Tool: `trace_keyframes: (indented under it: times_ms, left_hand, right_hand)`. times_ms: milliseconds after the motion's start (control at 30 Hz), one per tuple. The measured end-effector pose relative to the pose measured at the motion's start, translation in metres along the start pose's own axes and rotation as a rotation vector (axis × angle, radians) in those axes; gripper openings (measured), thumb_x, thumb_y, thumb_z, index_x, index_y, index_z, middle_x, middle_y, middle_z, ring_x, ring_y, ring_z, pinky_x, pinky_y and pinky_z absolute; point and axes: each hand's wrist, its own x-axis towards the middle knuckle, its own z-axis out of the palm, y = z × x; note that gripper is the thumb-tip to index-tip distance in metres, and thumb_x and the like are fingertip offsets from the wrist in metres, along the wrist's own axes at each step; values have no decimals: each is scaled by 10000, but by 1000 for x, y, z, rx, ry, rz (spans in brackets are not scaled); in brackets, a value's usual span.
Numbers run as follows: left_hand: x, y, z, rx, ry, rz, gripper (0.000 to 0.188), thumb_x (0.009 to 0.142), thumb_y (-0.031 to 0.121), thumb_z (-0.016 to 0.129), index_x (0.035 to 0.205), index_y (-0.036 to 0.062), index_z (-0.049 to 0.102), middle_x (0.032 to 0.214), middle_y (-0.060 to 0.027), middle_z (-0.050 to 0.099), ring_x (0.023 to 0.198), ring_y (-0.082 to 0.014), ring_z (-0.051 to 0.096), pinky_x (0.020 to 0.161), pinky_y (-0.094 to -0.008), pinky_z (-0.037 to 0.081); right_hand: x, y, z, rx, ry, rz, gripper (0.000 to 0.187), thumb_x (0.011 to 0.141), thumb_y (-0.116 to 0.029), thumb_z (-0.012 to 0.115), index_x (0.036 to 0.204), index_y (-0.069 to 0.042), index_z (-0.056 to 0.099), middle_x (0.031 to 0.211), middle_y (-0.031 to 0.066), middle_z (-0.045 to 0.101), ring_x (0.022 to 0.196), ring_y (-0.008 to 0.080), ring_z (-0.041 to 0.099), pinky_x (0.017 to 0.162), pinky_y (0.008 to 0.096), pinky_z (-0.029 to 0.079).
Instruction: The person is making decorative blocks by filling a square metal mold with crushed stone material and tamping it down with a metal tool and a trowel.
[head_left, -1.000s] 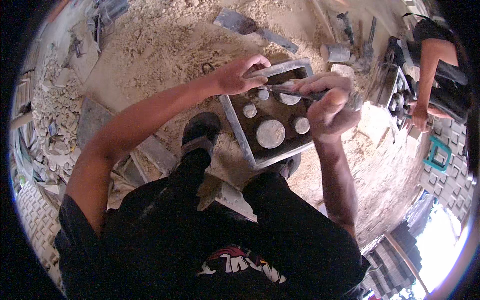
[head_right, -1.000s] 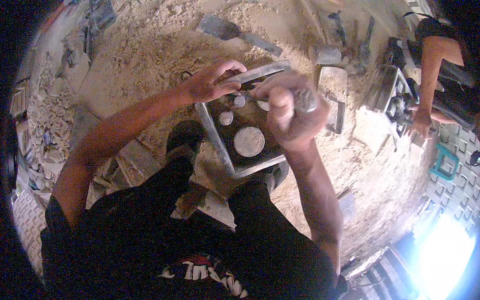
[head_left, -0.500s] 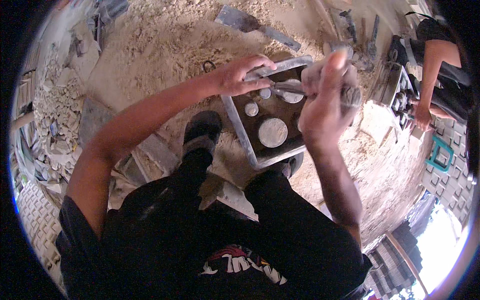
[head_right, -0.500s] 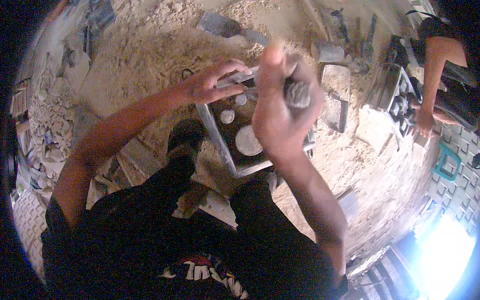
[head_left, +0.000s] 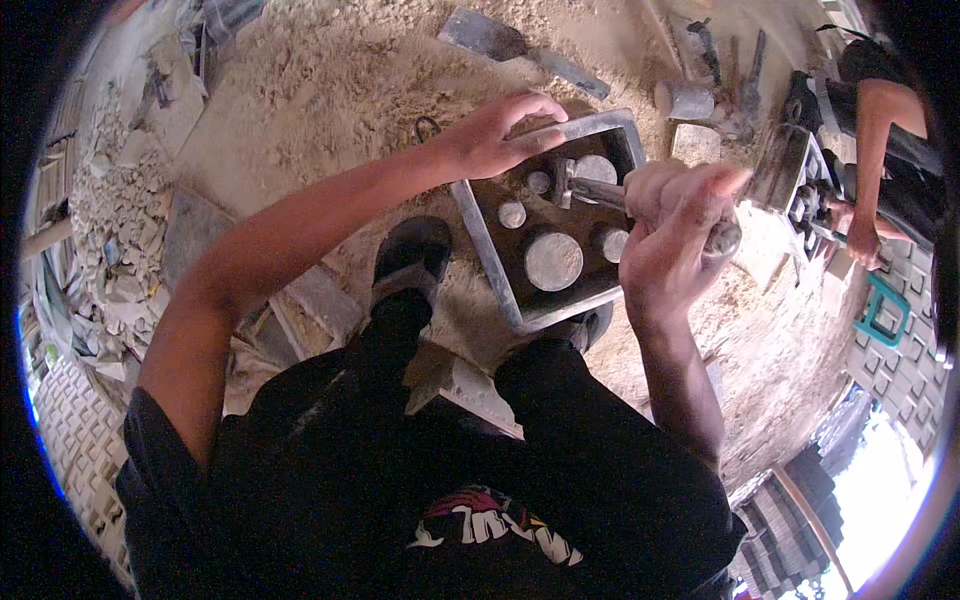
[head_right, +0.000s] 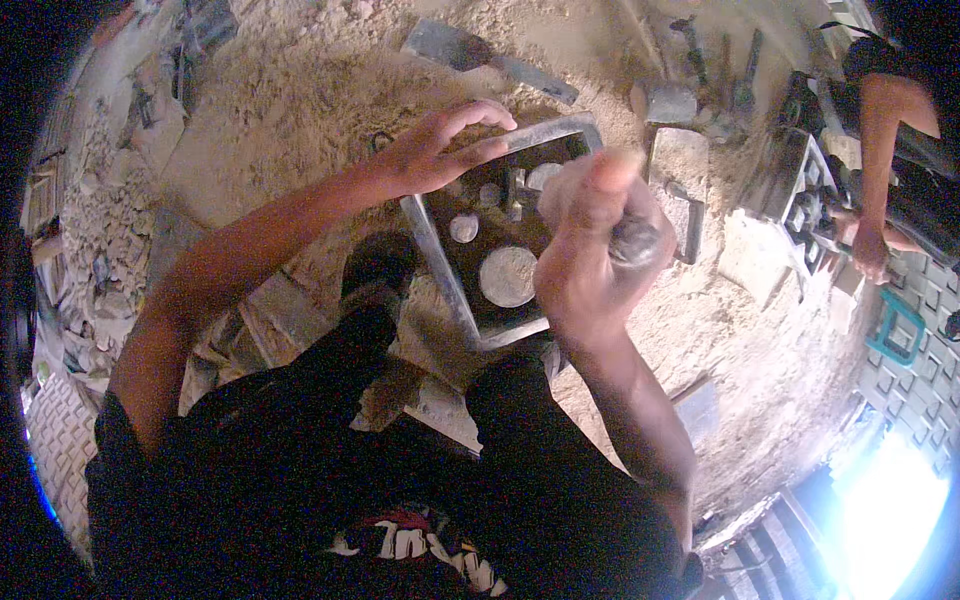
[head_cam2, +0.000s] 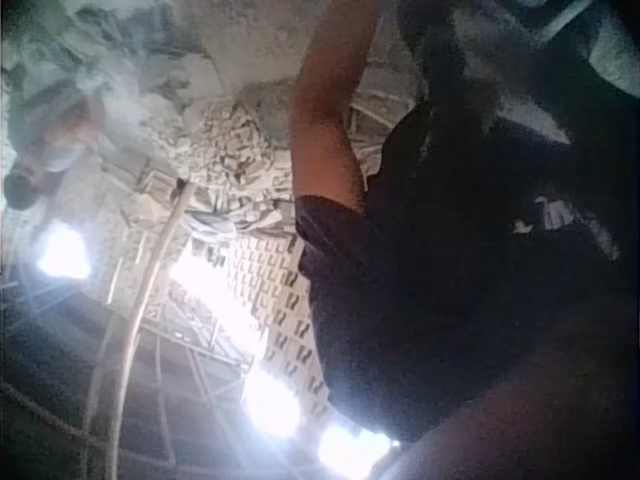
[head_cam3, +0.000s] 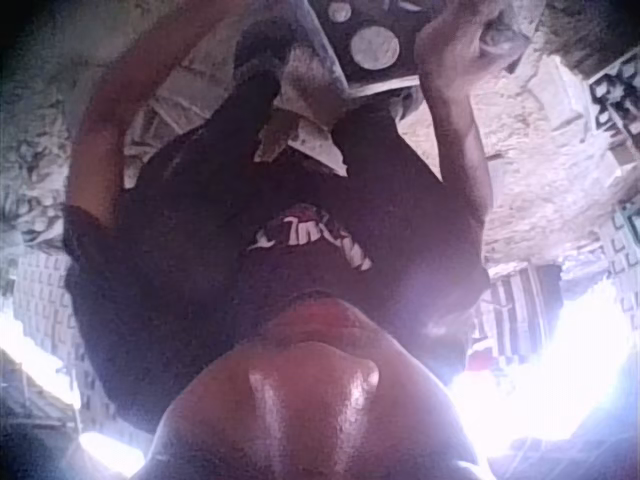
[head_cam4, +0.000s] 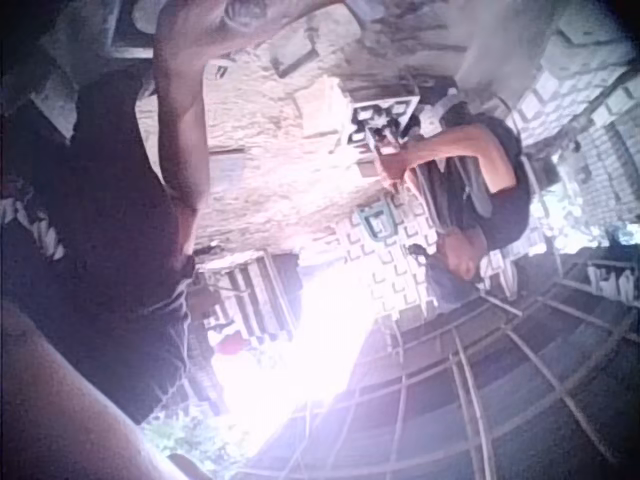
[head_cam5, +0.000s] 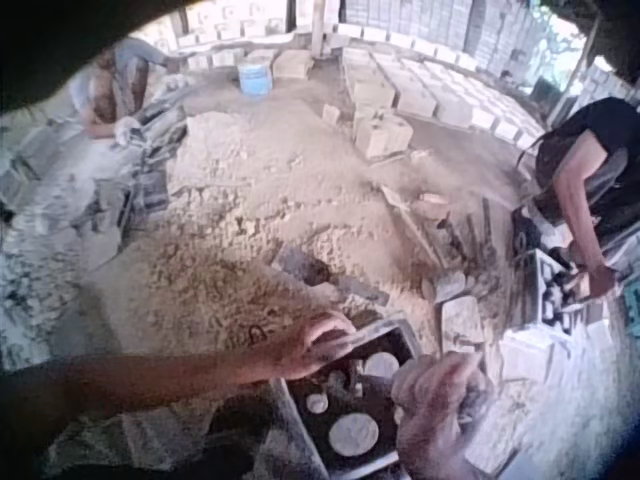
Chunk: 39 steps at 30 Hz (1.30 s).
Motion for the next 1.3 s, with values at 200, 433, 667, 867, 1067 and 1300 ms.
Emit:
trace_keyframes:
  times_ms: [200,433,667,867,1067,1300]
  left_hand:
    - [-14,-16,-1,36,2,-33,464,880,348,607,1193,22,506,1146,-172,563,1111,-290,538,971,-393,403]
    - [-26,-5,-6,97,-216,-163,692,775,336,722,1304,17,408,1269,-204,484,1196,-331,475,1014,-416,373]
    - [-24,-8,-5,200,-128,-179,797,731,415,767,1319,17,407,1250,-182,502,1161,-293,501,999,-395,389]
    - [-24,-17,-4,207,-109,-183,778,752,455,735,1310,14,421,1231,-171,516,1140,-277,513,993,-383,393]
    - [-24,-19,-5,127,-92,-258,684,813,467,666,1285,19,454,1177,-166,554,1090,-265,541,959,-364,409]
    - [-15,-20,-4,-25,-104,-305,565,921,445,512,1220,-34,481,1146,-236,557,1081,-322,550,920,-392,431]
  right_hand:
    - [6,-14,-9,23,72,90,449,999,-425,368,690,-100,339,572,-3,274,566,121,333,614,296,361]
    - [-13,-22,-15,101,49,28,423,1010,-360,364,685,-89,360,583,0,345,554,120,339,573,286,333]
    - [-23,-18,-21,230,-23,-99,404,1005,-301,411,682,-60,426,559,7,421,523,116,386,499,274,313]
    - [-9,-12,-25,142,-1,-23,382,1004,-265,427,685,-57,394,591,17,437,536,99,386,491,258,314]
    - [-8,-26,-21,151,134,165,443,1002,-319,429,637,-70,406,595,-4,408,554,98,371,514,255,317]
    - [-23,-10,-16,74,-131,205,431,1008,-283,410,651,-46,455,593,1,432,559,101,372,544,265,321]
